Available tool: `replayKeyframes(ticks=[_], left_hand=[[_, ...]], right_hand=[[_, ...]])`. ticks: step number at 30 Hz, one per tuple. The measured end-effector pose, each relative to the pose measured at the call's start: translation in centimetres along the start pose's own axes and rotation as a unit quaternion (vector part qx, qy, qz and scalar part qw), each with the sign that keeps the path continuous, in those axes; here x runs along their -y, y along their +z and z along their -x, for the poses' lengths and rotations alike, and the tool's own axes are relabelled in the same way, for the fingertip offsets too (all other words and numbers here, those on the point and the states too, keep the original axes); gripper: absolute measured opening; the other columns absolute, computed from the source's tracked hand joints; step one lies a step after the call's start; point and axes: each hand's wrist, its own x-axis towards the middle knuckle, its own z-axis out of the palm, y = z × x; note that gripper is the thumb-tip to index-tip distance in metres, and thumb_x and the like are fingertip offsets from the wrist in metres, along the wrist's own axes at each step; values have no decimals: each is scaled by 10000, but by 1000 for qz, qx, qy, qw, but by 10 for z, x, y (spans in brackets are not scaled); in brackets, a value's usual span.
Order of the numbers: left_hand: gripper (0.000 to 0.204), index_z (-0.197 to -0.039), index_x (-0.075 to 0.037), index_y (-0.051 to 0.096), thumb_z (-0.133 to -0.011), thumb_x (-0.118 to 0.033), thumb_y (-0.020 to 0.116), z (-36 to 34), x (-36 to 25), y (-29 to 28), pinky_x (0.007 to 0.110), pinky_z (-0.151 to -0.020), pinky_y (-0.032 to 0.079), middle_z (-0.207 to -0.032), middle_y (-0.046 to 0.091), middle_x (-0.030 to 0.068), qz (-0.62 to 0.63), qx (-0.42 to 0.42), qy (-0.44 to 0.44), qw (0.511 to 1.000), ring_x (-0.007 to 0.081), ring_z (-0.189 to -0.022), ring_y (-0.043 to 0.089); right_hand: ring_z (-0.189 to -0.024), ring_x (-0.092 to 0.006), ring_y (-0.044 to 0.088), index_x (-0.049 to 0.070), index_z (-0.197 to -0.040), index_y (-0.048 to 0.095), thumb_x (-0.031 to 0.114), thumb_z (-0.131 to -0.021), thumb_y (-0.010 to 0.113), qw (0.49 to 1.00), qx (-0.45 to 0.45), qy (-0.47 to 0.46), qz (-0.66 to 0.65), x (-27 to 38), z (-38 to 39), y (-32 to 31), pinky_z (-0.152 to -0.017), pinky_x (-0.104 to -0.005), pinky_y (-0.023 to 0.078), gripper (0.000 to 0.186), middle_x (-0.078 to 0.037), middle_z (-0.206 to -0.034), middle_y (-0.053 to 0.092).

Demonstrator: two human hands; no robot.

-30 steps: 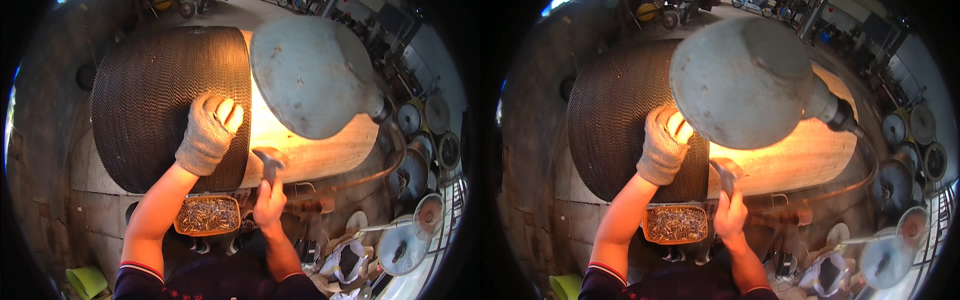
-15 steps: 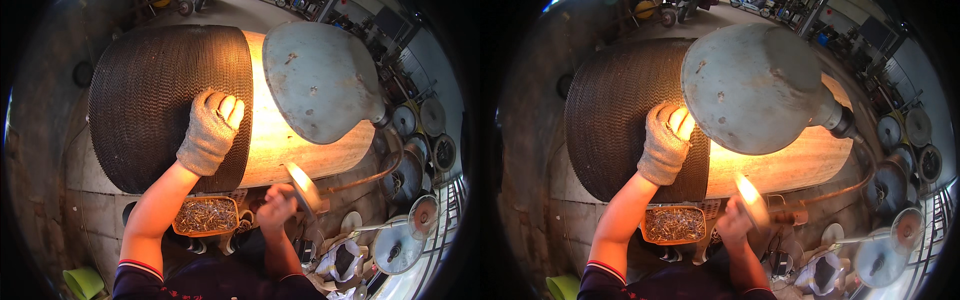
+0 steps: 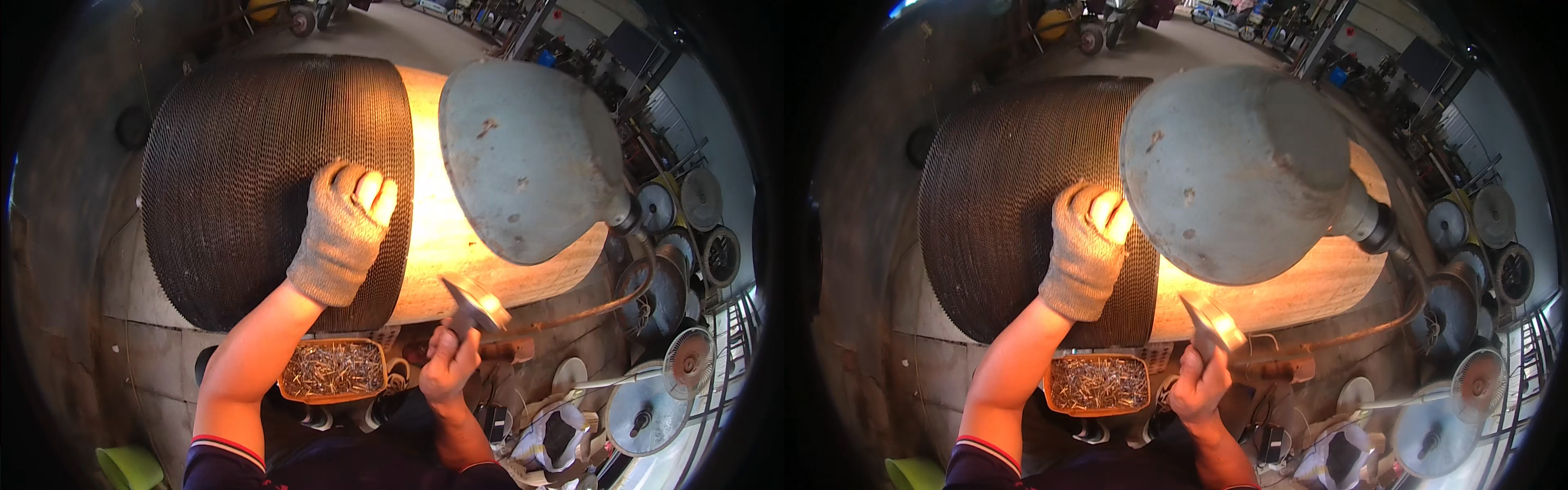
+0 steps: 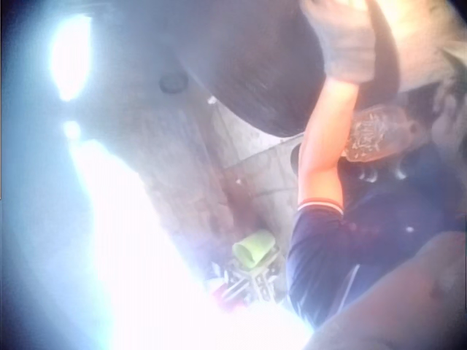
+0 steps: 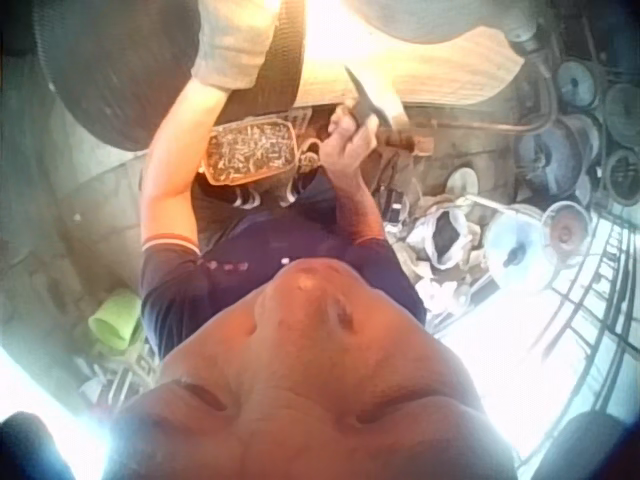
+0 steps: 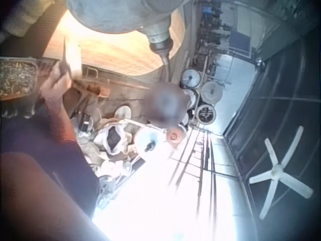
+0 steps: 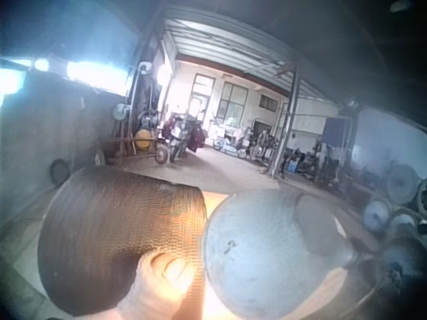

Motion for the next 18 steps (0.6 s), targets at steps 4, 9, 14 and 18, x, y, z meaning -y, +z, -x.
replayKeyframes(ticks=[4, 9, 14, 18], left_hand=[[278, -1084, 1, 660, -824, -94, 672, -4, 1, -3, 559, -983, 529, -995, 626, 140, -28, 16, -11, 999, 318, -1005, 652], [292, -1090, -18, 682, -814, -113, 682, -2, -5, 0, 564, -1002, 503, -1053, 647, 134, 2, -27, -54, 998, 328, -1060, 648], [300, -1114, -11, 677, -833, -115, 662, -6, 19, 14, 548, -1015, 486, -1088, 645, 125, 1, 13, -72, 997, 325, -1069, 633], [265, -1097, -3, 670, -870, -137, 642, -21, 26, 22, 536, -965, 499, -1041, 642, 134, -43, -21, -36, 998, 326, -1021, 629]], right_hand=[[-652, -195, 571, -35, -1019, 539, 152, -1076, 515, 935, 11, -270, 229, -5, -27, 7, -557, -380, 461, 197, -186, -814, 599], [-591, -97, 491, -13, -1058, 568, 219, -1106, 500, 998, 26, 26, 51, -5, -5, 8, -532, -276, 416, 246, -30, -710, 570], [-635, -395, 617, -48, -1093, 606, 107, -972, 617, 969, 30, -212, 122, -20, -9, -3, -596, -434, 525, 196, -211, -852, 627], [-775, -544, 619, -10, -1035, 537, 201, -1044, 610, 985, 49, 25, 164, -41, -2, 12, -621, -546, 481, 223, -307, -811, 635]])
